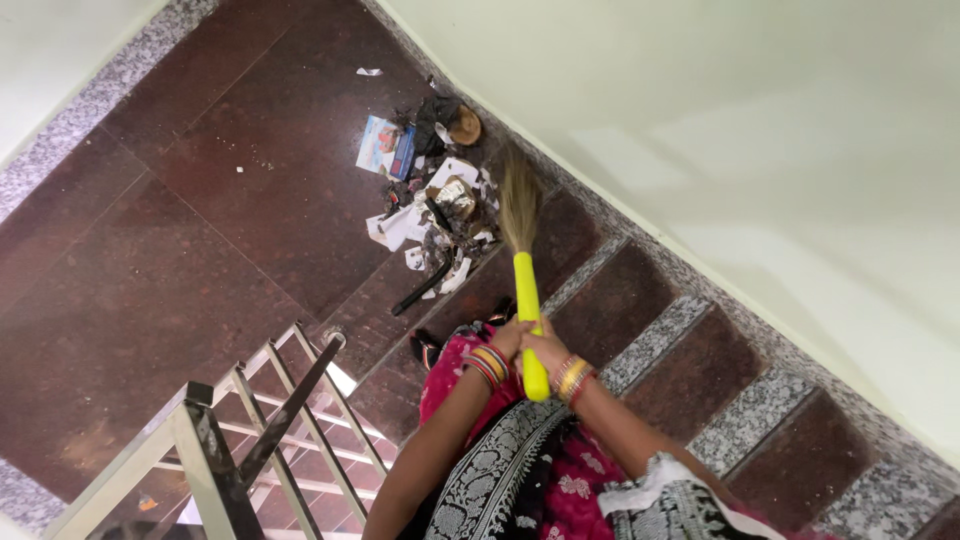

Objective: The person sweeps debris down a staircase using a broom.

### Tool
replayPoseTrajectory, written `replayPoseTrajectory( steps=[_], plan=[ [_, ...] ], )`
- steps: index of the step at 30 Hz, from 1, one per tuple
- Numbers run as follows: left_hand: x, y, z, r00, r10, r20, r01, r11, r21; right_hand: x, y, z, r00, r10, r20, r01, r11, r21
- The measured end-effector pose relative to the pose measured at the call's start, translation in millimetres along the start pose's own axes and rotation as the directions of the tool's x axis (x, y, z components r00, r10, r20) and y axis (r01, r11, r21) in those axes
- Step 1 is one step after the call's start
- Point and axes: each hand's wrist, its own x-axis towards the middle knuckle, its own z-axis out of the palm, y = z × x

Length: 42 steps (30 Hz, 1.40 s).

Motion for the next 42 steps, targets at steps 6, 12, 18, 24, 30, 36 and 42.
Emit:
replayPoseTrajectory(
  steps=[6, 12, 18, 24, 30, 36, 42],
  plan=[
    [8.1, 35.8, -58.8, 0.945, -0.299, -0.129, 0.283, 0.95, -0.131, 76.7, -10.1, 37.4, 0.982, 0.005, 0.19, 0.018, 0.992, -0.122],
    [-0.9, 24.3, -56.9, 0.983, 0.062, -0.174, -0.043, 0.993, 0.112, 30.7, -17.8, 42.2, 0.996, 0.035, 0.087, -0.03, 0.998, -0.055],
    [14.6, 26.7, -31.8, 0.998, -0.05, -0.035, 0.05, 0.999, 0.02, 21.4, -18.8, 18.7, 0.998, 0.033, 0.048, -0.032, 0.999, -0.018],
    [31.0, 69.1, -74.9, 0.911, -0.394, -0.121, 0.404, 0.911, 0.082, 97.8, -37.5, 58.0, 0.985, 0.169, 0.039, -0.167, 0.984, -0.058],
    [9.3, 40.8, -59.6, 0.936, 0.349, 0.042, -0.319, 0.794, 0.518, 42.7, -20.8, 25.9, 0.948, -0.072, 0.31, 0.054, 0.996, 0.068],
    [-51.7, -9.3, -18.9, 0.979, 0.149, -0.143, -0.178, 0.959, -0.223, -79.8, -47.5, 72.8, 0.989, 0.081, 0.121, -0.04, 0.951, -0.306],
    [-116.3, -9.5, -47.0, 0.907, 0.176, -0.382, -0.288, 0.923, -0.257, -83.9, -24.9, 110.1, 0.937, 0.279, 0.21, -0.166, 0.884, -0.436]
  ],
)
